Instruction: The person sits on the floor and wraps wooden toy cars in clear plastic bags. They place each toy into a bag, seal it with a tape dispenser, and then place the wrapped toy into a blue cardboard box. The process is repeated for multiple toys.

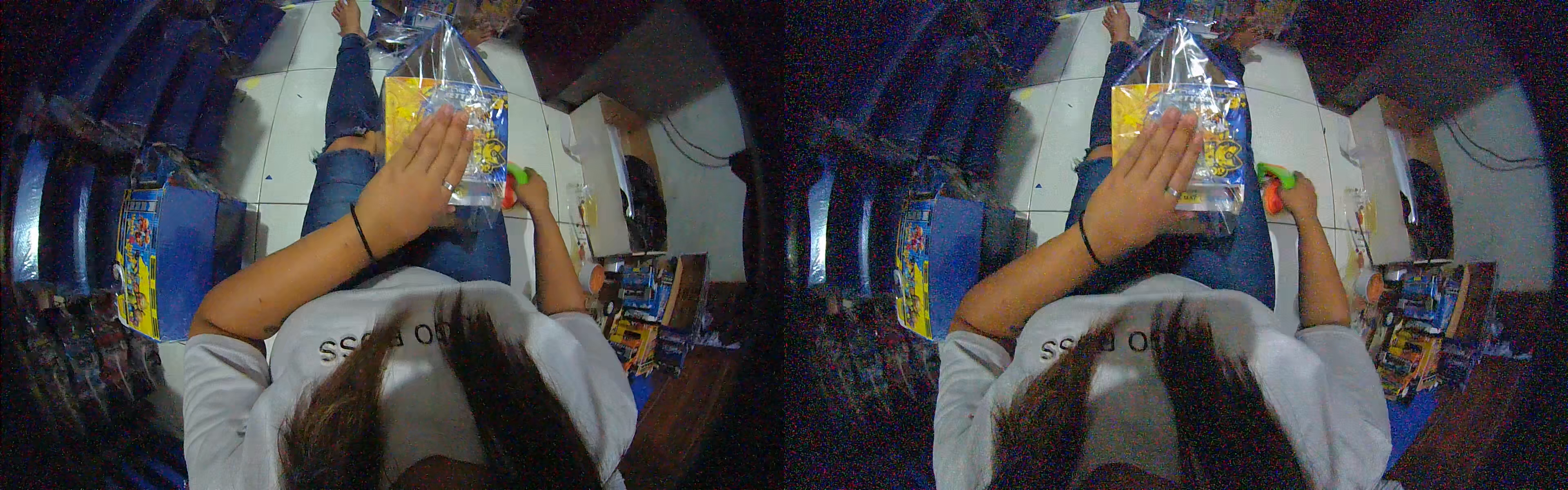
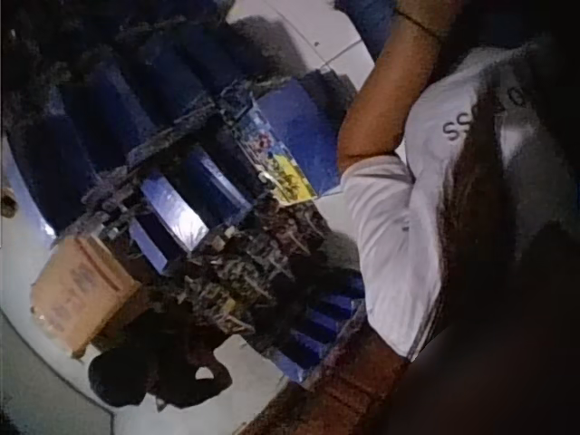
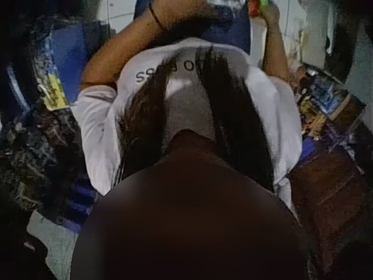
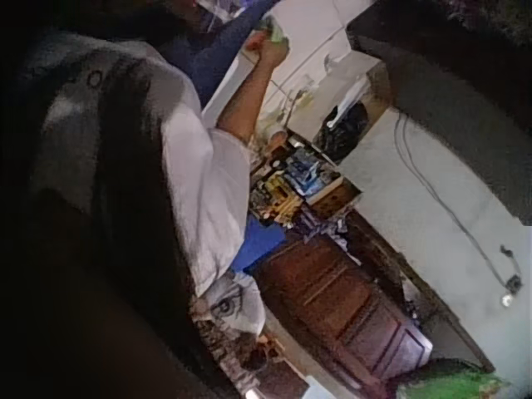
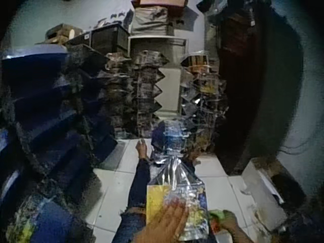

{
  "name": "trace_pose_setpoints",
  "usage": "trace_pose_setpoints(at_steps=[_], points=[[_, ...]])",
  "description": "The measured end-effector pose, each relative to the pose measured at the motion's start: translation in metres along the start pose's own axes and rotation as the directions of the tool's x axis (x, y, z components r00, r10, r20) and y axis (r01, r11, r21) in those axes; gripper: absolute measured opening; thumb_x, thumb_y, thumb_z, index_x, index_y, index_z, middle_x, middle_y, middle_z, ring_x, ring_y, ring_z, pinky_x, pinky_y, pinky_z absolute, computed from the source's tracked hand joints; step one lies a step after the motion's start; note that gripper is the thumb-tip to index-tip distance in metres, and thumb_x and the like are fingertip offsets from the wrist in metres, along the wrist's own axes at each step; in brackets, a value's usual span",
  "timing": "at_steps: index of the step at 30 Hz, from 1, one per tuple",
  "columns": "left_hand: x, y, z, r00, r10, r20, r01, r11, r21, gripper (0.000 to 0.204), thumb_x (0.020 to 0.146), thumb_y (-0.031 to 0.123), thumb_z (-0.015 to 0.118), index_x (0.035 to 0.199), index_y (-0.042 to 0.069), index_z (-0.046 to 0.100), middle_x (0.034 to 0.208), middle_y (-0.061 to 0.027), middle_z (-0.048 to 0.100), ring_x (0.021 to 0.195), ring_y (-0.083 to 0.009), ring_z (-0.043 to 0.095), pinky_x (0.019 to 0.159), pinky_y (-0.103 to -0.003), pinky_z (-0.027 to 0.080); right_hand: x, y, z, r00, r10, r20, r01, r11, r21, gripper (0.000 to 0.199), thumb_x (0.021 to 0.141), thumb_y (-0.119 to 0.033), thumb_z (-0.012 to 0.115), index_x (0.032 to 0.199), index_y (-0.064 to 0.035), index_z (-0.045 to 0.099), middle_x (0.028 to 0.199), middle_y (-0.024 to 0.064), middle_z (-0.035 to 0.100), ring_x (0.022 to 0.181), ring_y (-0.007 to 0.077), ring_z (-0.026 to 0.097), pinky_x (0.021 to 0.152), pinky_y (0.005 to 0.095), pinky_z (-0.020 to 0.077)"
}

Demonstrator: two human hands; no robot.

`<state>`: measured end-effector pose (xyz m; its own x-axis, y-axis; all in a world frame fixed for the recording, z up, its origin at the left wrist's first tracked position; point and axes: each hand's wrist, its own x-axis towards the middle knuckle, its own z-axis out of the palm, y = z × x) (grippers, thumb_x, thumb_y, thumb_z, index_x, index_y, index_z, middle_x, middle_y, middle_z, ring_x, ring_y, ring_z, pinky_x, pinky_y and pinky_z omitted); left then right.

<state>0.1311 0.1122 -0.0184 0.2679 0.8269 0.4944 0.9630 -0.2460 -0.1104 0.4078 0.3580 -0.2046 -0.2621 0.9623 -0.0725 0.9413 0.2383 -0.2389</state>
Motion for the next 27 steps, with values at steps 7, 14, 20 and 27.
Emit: trace_pose_setpoints(at_steps=[7, 14, 20, 27], points=[[-0.006, 0.003, 0.007, 1.0, 0.003, -0.028, -0.004, 0.998, -0.064, 0.092, 0.063, 0.038, 0.071, 0.136, -0.007, 0.038, 0.144, -0.0225, 0.037, 0.135, -0.0374, 0.033, 0.113, -0.045, 0.025, -0.022, -0.148, -0.23, 0.543, -0.545, -0.639, 0.835, 0.267, 0.481, 0.045, 0.071, -0.005, 0.065, 0.115, -0.0015, 0.058, 0.116, 0.0116, 0.06, 0.106, 0.0232, 0.06, 0.094, 0.0327, 0.0474], [-0.007, 0.007, 0.013, 0.999, -0.036, 0.013, 0.036, 0.999, -0.023, 0.097, 0.065, 0.047, 0.069, 0.14, -0.002, 0.034, 0.143, -0.0186, 0.038, 0.135, -0.0352, 0.032, 0.112, -0.044, 0.026, -0.083, -0.334, -0.267, 0.168, -0.925, 0.34, 0.986, 0.154, -0.069, 0.046, 0.073, -0.016, 0.06, 0.115, 0.0003, 0.057, 0.11, 0.0143, 0.061, 0.095, 0.0224, 0.061, 0.082, 0.0319, 0.0509], [-0.007, 0.001, 0.018, 0.992, -0.062, -0.106, 0.053, 0.995, -0.086, 0.098, 0.064, 0.049, 0.068, 0.14, -0.003, 0.033, 0.144, -0.0197, 0.035, 0.136, -0.034, 0.029, 0.113, -0.045, 0.026, -0.129, -0.306, -0.298, 0.116, -0.97, 0.215, 0.98, 0.077, -0.181, 0.04, 0.071, -0.012, 0.062, 0.108, 0.0023, 0.06, 0.106, 0.0158, 0.06, 0.091, 0.0248, 0.062, 0.079, 0.0345, 0.052], [-0.005, -0.005, 0.017, 0.994, 0.031, -0.109, -0.023, 0.997, 0.076, 0.091, 0.068, 0.046, 0.066, 0.137, -0.004, 0.036, 0.141, -0.0205, 0.039, 0.131, -0.036, 0.038, 0.11, -0.047, 0.029, -0.116, -0.336, -0.337, 0.631, -0.737, 0.242, 0.653, 0.673, 0.347, 0.038, 0.069, -0.009, 0.063, 0.104, 0.0045, 0.061, 0.1, 0.0178, 0.06, 0.085, 0.0261, 0.062, 0.077, 0.0364, 0.053]])
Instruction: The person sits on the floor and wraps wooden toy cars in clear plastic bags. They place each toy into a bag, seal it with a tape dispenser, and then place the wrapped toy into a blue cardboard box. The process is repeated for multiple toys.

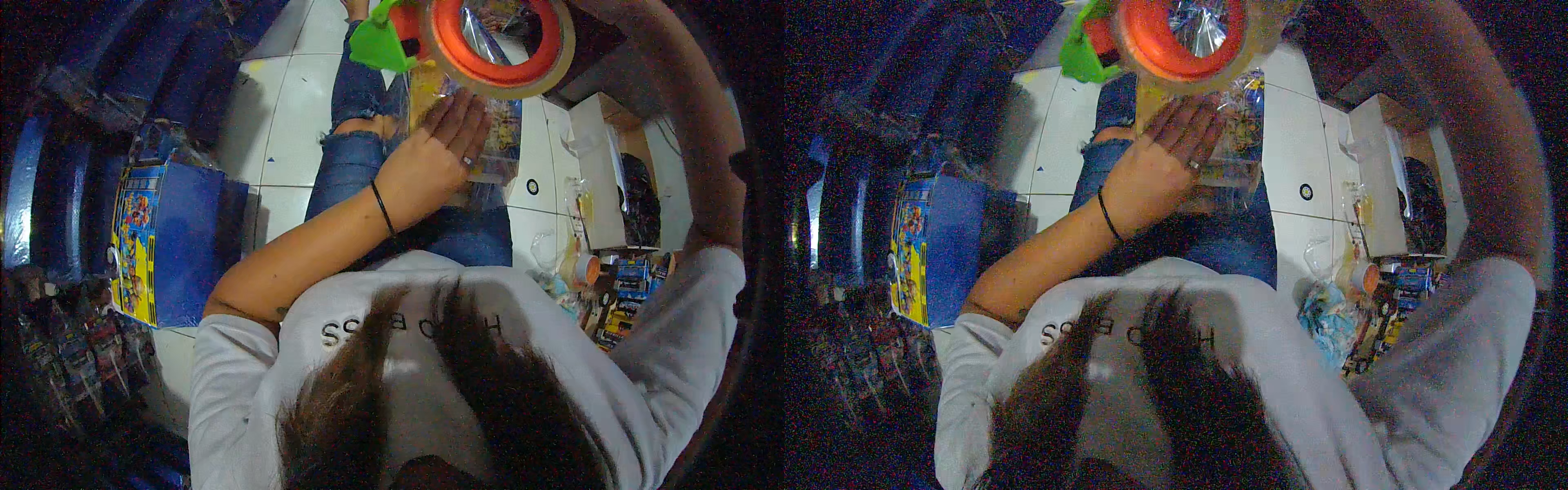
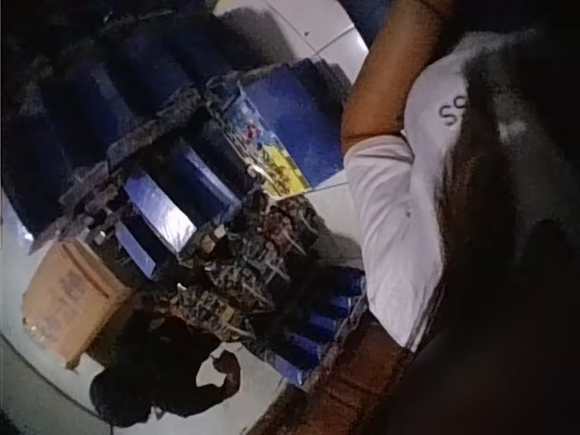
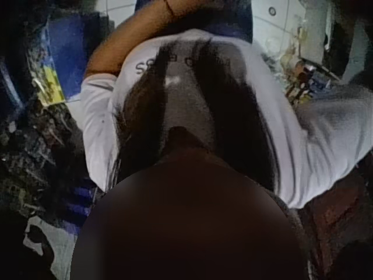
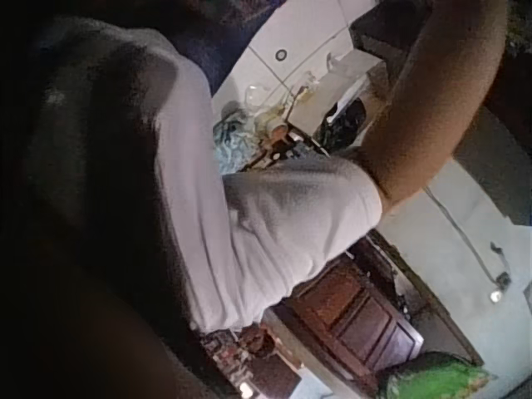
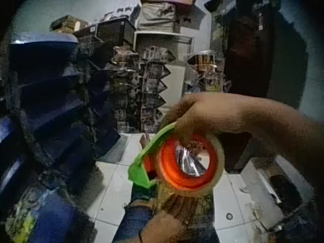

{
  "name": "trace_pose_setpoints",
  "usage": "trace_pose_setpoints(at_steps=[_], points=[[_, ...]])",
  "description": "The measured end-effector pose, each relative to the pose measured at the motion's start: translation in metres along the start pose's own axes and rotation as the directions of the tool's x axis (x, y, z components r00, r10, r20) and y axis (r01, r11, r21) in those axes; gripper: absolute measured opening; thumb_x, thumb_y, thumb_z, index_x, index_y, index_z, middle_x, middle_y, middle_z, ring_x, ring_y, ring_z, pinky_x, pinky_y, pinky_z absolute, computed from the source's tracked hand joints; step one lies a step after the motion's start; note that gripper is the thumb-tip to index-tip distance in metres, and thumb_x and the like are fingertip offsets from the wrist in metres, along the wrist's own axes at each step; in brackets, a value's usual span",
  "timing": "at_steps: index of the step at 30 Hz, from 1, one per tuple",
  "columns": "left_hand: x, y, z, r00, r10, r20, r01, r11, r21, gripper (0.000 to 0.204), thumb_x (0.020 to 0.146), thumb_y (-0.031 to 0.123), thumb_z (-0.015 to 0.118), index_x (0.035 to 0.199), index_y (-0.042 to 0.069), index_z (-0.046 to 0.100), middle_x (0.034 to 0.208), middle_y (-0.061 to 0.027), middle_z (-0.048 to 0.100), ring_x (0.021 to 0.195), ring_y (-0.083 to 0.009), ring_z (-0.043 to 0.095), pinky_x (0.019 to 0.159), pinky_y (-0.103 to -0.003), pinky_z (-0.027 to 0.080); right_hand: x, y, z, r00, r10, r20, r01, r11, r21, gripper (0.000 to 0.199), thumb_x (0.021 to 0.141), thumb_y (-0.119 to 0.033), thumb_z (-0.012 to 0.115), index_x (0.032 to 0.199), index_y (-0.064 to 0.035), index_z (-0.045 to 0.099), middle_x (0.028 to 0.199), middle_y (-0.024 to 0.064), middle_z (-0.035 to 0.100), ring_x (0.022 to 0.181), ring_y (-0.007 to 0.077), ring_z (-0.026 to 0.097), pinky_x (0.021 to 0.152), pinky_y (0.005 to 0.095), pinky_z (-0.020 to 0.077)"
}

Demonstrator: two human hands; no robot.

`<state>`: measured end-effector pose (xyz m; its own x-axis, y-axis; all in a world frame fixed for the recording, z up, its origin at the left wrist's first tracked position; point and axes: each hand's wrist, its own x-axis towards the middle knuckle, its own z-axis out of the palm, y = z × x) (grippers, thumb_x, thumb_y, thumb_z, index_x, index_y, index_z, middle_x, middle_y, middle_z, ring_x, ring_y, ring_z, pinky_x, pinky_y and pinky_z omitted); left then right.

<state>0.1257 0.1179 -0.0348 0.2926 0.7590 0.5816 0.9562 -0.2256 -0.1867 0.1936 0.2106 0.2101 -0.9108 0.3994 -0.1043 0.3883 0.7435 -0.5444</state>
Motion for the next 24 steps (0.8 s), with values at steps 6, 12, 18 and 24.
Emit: trace_pose_setpoints(at_steps=[6, 12, 18, 24], points=[[0.0, 0.002, -0.002, 0.998, 0.007, -0.057, -0.011, 0.997, -0.077, 0.054, 0.082, 0.021, 0.048, 0.129, -0.006, 0.046, 0.127, -0.0196, 0.051, 0.124, -0.0347, 0.045, 0.11, -0.045, 0.03, 0.027, 0.117, 0.021, 0.988, 0.13, 0.082, -0.151, 0.73, 0.666, 0.05, 0.073, -0.023, 0.057, 0.118, -0.0027, 0.056, 0.098, 0.0116, 0.064, 0.079, 0.018, 0.063, 0.072, 0.0277, 0.0533], [-0.007, -0.008, -0.009, 0.994, -0.021, -0.105, -0.014, 0.945, -0.326, 0.047, 0.07, 0.021, 0.07, 0.111, 0.001, 0.058, 0.115, -0.0142, 0.056, 0.116, -0.0321, 0.05, 0.098, -0.045, 0.04, 0.01, 0.162, 0.081, 0.963, 0.192, -0.19, 0.12, 0.326, 0.938, 0.043, 0.073, -0.017, 0.058, 0.111, 0.0032, 0.055, 0.096, 0.0163, 0.063, 0.073, 0.0226, 0.065, 0.071, 0.0357, 0.057], [-0.007, -0.058, -0.049, 0.775, -0.192, -0.602, 0.102, 0.978, -0.182, 0.04, 0.066, 0.017, 0.075, 0.104, 0.014, 0.063, 0.101, -0.0054, 0.059, 0.093, -0.0267, 0.056, 0.086, -0.038, 0.04, 0.019, 0.154, 0.084, 0.986, 0.114, -0.124, 0.106, 0.154, 0.982, 0.04, 0.074, -0.017, 0.058, 0.108, 0.0046, 0.055, 0.094, 0.0166, 0.063, 0.072, 0.0238, 0.064, 0.071, 0.0351, 0.0565], [0.026, -0.101, -0.081, 0.828, 0.078, -0.555, 0.105, 0.952, 0.289, 0.024, 0.084, 0.027, 0.066, 0.108, 0.021, 0.064, 0.121, -0.0042, 0.053, 0.106, -0.023, 0.05, 0.086, -0.039, 0.037, 0.022, 0.151, 0.091, 0.976, 0.136, -0.173, 0.137, 0.24, 0.961, 0.034, 0.076, -0.018, 0.057, 0.101, 0.0034, 0.056, 0.083, 0.013, 0.062, 0.065, 0.0206, 0.062, 0.064, 0.0317, 0.0554]])
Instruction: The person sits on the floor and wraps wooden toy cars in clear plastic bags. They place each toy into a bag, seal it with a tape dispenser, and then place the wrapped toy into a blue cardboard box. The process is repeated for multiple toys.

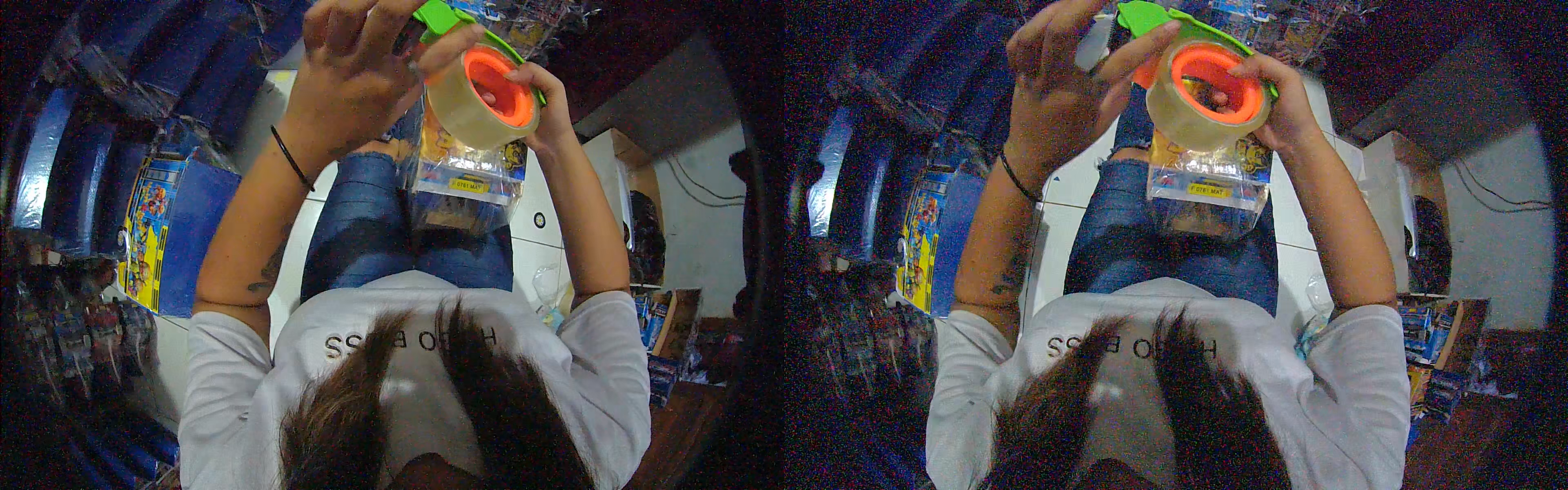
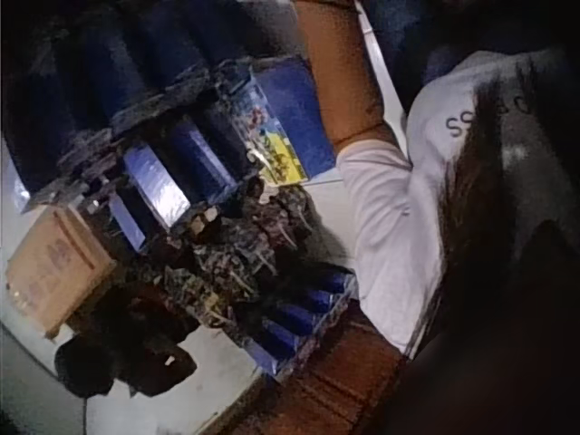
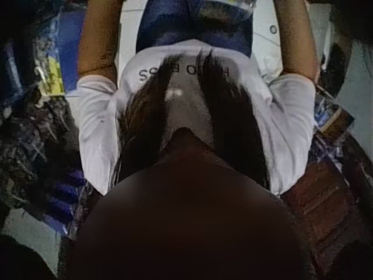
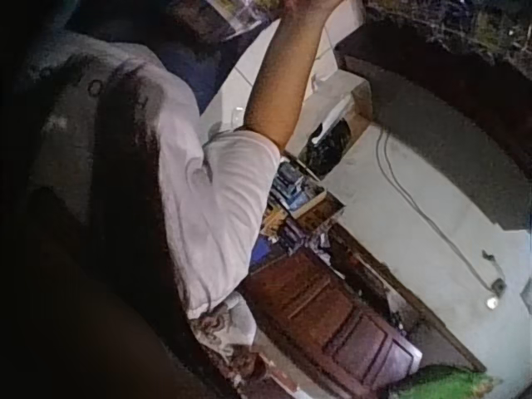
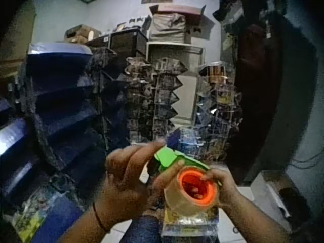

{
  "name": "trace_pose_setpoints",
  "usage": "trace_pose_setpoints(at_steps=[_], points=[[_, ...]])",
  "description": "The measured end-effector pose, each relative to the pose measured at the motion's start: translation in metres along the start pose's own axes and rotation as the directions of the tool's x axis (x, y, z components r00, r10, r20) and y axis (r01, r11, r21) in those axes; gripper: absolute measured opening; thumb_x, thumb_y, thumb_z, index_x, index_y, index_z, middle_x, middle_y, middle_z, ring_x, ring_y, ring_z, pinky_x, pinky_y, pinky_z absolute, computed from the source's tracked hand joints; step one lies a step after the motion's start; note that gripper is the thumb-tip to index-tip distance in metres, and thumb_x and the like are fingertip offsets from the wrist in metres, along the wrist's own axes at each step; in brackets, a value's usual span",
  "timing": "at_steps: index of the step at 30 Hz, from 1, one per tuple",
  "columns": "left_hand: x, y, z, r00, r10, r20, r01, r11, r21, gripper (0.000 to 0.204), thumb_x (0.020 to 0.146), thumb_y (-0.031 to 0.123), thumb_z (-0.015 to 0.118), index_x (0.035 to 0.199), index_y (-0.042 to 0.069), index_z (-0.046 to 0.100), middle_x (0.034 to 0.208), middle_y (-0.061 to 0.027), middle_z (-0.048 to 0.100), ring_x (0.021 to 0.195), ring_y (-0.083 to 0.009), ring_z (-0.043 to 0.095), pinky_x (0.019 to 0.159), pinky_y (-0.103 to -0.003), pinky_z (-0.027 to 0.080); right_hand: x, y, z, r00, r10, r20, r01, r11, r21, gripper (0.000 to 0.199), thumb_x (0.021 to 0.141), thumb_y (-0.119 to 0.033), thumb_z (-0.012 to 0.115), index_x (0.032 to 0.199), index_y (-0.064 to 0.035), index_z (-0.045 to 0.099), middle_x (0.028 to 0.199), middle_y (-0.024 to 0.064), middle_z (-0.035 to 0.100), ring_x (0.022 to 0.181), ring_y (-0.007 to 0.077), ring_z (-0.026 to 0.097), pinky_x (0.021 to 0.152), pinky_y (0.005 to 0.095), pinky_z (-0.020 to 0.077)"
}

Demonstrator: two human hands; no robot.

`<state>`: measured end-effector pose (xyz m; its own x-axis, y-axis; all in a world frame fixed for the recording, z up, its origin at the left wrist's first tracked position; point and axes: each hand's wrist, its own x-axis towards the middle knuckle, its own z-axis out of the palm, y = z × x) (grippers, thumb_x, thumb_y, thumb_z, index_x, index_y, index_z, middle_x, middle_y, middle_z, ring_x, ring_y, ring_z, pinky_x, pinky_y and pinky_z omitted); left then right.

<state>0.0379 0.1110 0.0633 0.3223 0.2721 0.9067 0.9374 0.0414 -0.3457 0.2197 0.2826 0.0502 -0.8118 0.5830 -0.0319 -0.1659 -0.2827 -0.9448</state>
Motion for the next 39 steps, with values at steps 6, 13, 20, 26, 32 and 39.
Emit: trace_pose_setpoints(at_steps=[6, 13, 20, 26, 32, 39], points=[[0.012, -0.001, -0.006, 0.994, -0.007, 0.109, 0.02, 0.994, -0.112, 0.024, 0.083, 0.028, 0.068, 0.106, 0.026, 0.065, 0.122, -0.0015, 0.054, 0.109, -0.0226, 0.048, 0.087, -0.04, 0.033, 0.014, 0.003, -0.004, 0.992, 0.053, 0.114, -0.061, 0.996, 0.071, 0.033, 0.075, -0.019, 0.058, 0.099, 0.0032, 0.056, 0.079, 0.0111, 0.062, 0.064, 0.0188, 0.062, 0.063, 0.0308, 0.0554], [0.006, 0.002, -0.002, 0.994, -0.101, 0.042, 0.104, 0.992, -0.07, 0.023, 0.082, 0.026, 0.071, 0.1, 0.014, 0.063, 0.116, -0.0047, 0.057, 0.103, -0.0241, 0.052, 0.086, -0.042, 0.035, 0.018, 0.004, -0.008, 0.992, 0.049, 0.115, -0.057, 0.996, 0.071, 0.035, 0.075, -0.018, 0.058, 0.104, 0.0016, 0.056, 0.083, 0.0104, 0.062, 0.064, 0.0171, 0.061, 0.062, 0.0302, 0.0551], [-0.005, 0.013, 0.018, 0.877, -0.467, 0.112, 0.479, 0.87, -0.12, 0.02, 0.069, 0.018, 0.077, 0.083, 0.013, 0.064, 0.087, -0.0021, 0.064, 0.082, -0.0199, 0.06, 0.079, -0.038, 0.045, 0.017, 0.004, -0.004, 0.989, 0.041, 0.142, -0.049, 0.997, 0.058, 0.036, 0.074, -0.016, 0.058, 0.108, -0.003, 0.055, 0.09, 0.0086, 0.061, 0.063, 0.0153, 0.059, 0.061, 0.0286, 0.0547], [-0.018, 0.017, 0.026, 0.787, -0.606, 0.114, 0.61, 0.739, -0.286, 0.01, 0.07, 0.022, 0.072, 0.076, 0.015, 0.068, 0.079, 0.002, 0.063, 0.079, -0.018, 0.057, 0.08, -0.038, 0.035, 0.019, 0.005, 0.001, 0.996, 0.041, 0.082, -0.044, 0.998, 0.046, 0.032, 0.074, -0.015, 0.058, 0.104, -0.0051, 0.055, 0.088, 0.0066, 0.06, 0.065, 0.0145, 0.059, 0.062, 0.028, 0.0548], [-0.018, -0.007, 0.009, 0.843, -0.51, 0.17, 0.537, 0.783, -0.313, 0.006, 0.078, 0.011, 0.068, 0.081, 0.007, 0.066, 0.082, -0.0055, 0.065, 0.076, -0.0201, 0.061, 0.073, -0.034, 0.045, 0.013, -0.001, 0.002, 0.999, 0.023, 0.03, -0.022, 0.999, -0.032, 0.03, 0.073, -0.016, 0.058, 0.1, -0.0026, 0.056, 0.086, 0.0087, 0.06, 0.067, 0.017, 0.06, 0.063, 0.0306, 0.0559], [-0.017, -0.063, -0.004, 0.673, -0.389, 0.629, 0.739, 0.38, -0.556, 0.023, 0.088, 0.02, 0.063, 0.107, 0.007, 0.059, 0.101, -0.0049, 0.06, 0.095, -0.0194, 0.057, 0.085, -0.036, 0.043, 0.015, -0.005, -0.004, 0.997, 0.046, 0.055, -0.046, 0.999, 0.001, 0.028, 0.074, -0.02, 0.058, 0.092, 0.0019, 0.057, 0.08, 0.0127, 0.061, 0.065, 0.0219, 0.061, 0.065, 0.0319, 0.0557]])
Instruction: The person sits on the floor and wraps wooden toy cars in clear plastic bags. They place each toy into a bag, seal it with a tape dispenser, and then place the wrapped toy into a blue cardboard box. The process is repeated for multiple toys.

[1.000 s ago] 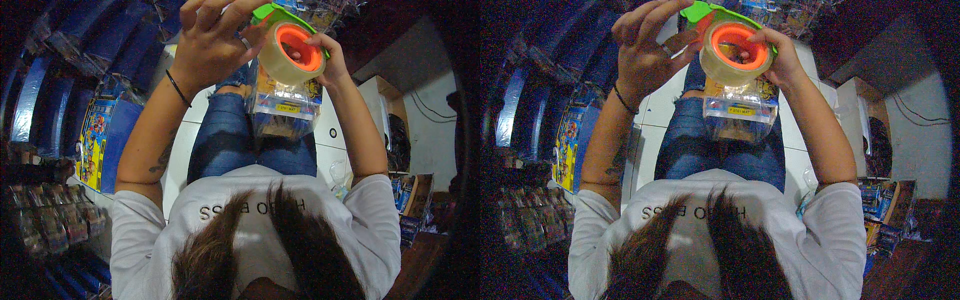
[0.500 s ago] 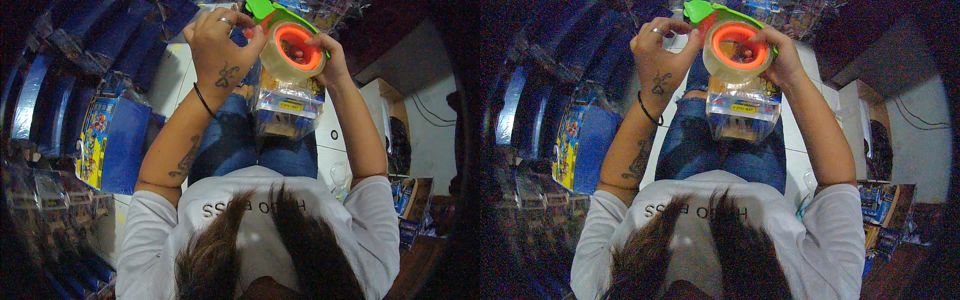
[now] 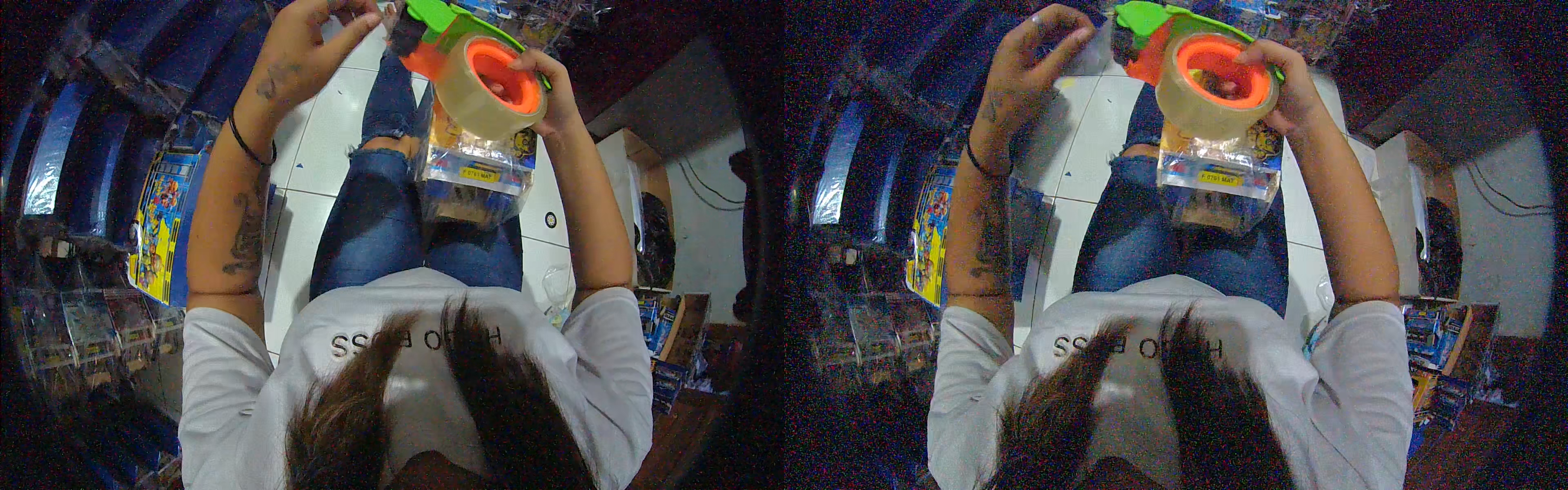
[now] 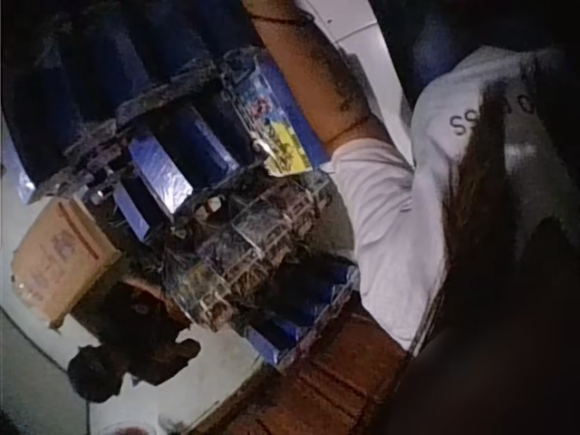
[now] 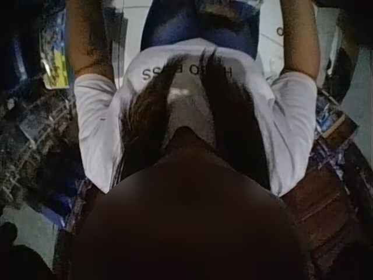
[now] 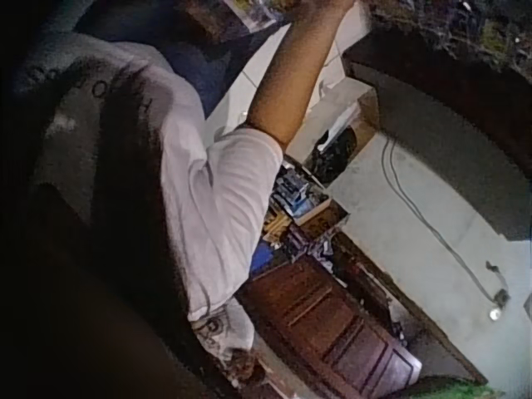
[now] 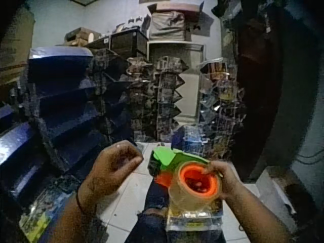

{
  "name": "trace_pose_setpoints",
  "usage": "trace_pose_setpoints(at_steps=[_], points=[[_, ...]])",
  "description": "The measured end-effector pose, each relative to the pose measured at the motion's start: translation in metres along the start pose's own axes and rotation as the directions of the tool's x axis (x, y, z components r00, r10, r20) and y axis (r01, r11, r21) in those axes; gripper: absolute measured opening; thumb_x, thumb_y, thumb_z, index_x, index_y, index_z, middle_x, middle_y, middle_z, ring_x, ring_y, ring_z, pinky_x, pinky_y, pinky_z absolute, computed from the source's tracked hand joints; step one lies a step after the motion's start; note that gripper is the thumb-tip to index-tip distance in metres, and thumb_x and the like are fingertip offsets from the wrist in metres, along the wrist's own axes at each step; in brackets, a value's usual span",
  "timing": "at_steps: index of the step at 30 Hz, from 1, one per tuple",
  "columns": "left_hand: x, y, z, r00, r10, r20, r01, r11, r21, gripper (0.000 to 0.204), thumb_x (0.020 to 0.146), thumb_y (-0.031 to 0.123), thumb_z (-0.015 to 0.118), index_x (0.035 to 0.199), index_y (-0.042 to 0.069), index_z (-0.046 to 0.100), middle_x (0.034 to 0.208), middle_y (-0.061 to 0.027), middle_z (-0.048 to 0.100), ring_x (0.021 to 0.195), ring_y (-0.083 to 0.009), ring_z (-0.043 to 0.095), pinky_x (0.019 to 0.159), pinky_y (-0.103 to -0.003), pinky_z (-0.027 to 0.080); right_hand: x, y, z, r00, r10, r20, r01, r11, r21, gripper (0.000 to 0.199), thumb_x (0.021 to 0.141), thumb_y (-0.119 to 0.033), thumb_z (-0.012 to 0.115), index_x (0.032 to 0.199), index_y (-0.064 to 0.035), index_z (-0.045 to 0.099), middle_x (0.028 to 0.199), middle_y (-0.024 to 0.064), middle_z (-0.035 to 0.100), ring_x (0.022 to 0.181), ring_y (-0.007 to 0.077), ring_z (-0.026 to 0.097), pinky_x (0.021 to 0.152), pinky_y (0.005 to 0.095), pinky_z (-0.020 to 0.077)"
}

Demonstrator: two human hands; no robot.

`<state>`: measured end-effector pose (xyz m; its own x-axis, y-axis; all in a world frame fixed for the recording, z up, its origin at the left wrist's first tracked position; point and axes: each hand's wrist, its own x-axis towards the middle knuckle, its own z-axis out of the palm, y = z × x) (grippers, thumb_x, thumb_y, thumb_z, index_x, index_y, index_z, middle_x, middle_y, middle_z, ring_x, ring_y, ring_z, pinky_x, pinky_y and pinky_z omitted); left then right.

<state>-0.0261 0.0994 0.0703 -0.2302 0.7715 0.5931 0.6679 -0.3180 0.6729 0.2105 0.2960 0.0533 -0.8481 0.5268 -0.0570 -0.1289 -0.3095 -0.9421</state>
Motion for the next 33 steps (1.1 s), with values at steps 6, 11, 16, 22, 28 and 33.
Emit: trace_pose_setpoints(at_steps=[6, 11, 16, 22, 28, 33], points=[[-0.007, -0.036, 0.017, 0.984, -0.115, -0.137, 0.092, 0.982, -0.166, 0.012, 0.092, 0.013, 0.061, 0.099, 0.004, 0.064, 0.095, -0.0023, 0.065, 0.088, -0.0112, 0.061, 0.081, -0.026, 0.048, 0.004, 0.006, -0.004, 1.0, 0.024, -0.008, -0.023, 0.997, 0.078, 0.032, 0.075, -0.021, 0.058, 0.096, 0.0025, 0.056, 0.084, 0.0139, 0.061, 0.066, 0.0226, 0.06, 0.065, 0.0339, 0.0553], [-0.008, -0.064, 0.066, 0.866, -0.058, -0.497, -0.054, 0.977, -0.207, 0.025, 0.094, 0.018, 0.056, 0.112, 0.001, 0.059, 0.106, -0.0107, 0.065, 0.101, -0.0195, 0.06, 0.091, -0.032, 0.046, 0.003, 0.01, -0.007, 0.982, 0.018, 0.186, -0.058, 0.975, 0.213, 0.035, 0.076, -0.021, 0.056, 0.101, 0.0041, 0.056, 0.085, 0.0146, 0.06, 0.071, 0.0219, 0.06, 0.066, 0.0356, 0.0552], [0.019, -0.046, 0.108, 0.789, 0.422, 0.447, -0.592, 0.719, 0.365, 0.054, 0.088, 0.039, 0.057, 0.128, 0.003, 0.052, 0.127, -0.0192, 0.054, 0.123, -0.0349, 0.048, 0.108, -0.042, 0.032, -0.003, 0.023, -0.011, 0.961, -0.251, -0.116, 0.265, 0.956, 0.126, 0.041, 0.076, -0.02, 0.055, 0.108, 0.006, 0.056, 0.099, 0.0185, 0.062, 0.084, 0.0271, 0.063, 0.072, 0.0363, 0.0557], [-0.033, 0.021, 0.131, 0.845, 0.325, 0.426, -0.508, 0.736, 0.447, 0.081, 0.077, 0.049, 0.063, 0.131, -0.007, 0.044, 0.132, -0.0224, 0.048, 0.13, -0.0338, 0.039, 0.115, -0.045, 0.017, -0.007, 0.031, 0.002, 0.874, -0.399, -0.277, 0.467, 0.847, 0.255, 0.045, 0.076, -0.017, 0.053, 0.115, 0.0058, 0.055, 0.113, 0.0185, 0.061, 0.098, 0.0294, 0.061, 0.086, 0.0373, 0.051], [-0.078, 0.032, 0.157, 0.889, 0.277, 0.365, -0.456, 0.602, 0.655, 0.066, 0.081, 0.036, 0.055, 0.13, -0.006, 0.046, 0.133, -0.0206, 0.047, 0.129, -0.0329, 0.04, 0.113, -0.044, 0.024, -0.022, -0.035, 0.038, 0.608, -0.645, 0.463, 0.728, 0.22, -0.649, 0.05, 0.064, 0.002, 0.06, 0.113, 0.0002, 0.061, 0.119, 0.0151, 0.058, 0.107, 0.0294, 0.059, 0.093, 0.0384, 0.048], [-0.087, 0.027, 0.164, 0.916, 0.145, 0.375, -0.343, 0.767, 0.542, 0.056, 0.079, 0.025, 0.052, 0.127, -0.004, 0.049, 0.133, -0.0196, 0.048, 0.129, -0.0323, 0.04, 0.11, -0.047, 0.027, -0.02, -0.07, 0.089, 0.714, 0.191, 0.674, 0.695, -0.303, -0.651, 0.052, 0.062, 0.002, 0.062, 0.114, -0.0018, 0.061, 0.12, 0.0154, 0.057, 0.108, 0.0302, 0.059, 0.093, 0.0382, 0.0475]])
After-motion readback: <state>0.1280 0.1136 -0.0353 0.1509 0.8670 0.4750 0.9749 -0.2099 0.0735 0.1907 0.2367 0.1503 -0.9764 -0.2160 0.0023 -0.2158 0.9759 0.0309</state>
